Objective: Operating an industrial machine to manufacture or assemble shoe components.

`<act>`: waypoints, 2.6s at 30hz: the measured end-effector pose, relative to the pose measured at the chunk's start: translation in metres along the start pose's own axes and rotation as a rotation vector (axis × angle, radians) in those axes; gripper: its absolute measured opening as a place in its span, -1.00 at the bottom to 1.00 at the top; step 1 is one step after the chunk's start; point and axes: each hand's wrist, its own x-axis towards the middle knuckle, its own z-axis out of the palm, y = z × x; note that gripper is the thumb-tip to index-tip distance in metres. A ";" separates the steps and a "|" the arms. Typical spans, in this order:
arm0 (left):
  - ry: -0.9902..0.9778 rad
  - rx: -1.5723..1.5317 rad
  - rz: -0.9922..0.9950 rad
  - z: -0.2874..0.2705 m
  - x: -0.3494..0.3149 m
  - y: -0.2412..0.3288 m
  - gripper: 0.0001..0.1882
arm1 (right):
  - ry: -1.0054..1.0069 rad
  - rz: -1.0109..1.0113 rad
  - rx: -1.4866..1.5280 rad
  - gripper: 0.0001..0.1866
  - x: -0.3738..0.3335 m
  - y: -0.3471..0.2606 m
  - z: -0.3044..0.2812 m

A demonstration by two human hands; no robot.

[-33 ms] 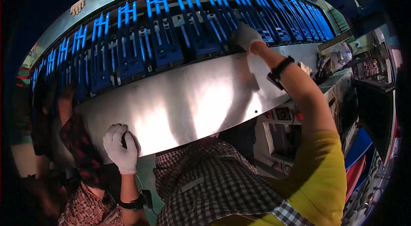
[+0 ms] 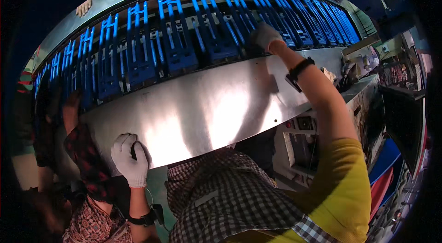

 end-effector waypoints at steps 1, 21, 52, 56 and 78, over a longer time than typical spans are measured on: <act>0.006 0.002 -0.005 0.000 -0.001 -0.001 -0.81 | 0.032 -0.074 0.039 -0.38 0.008 0.003 -0.001; -0.018 -0.008 0.002 -0.003 -0.001 -0.005 -0.77 | -0.244 -0.315 0.068 -0.72 -0.035 -0.016 -0.008; -0.007 -0.006 -0.041 -0.011 0.001 -0.016 -0.78 | -0.084 -0.888 0.152 -0.89 -0.044 -0.298 0.013; 0.009 -0.014 -0.027 -0.013 0.000 -0.021 -0.80 | -0.500 -0.767 0.750 -0.70 -0.027 -0.253 0.000; 0.019 -0.011 -0.048 -0.014 -0.006 -0.021 -0.81 | 0.050 -0.633 0.202 -0.66 -0.111 -0.197 -0.022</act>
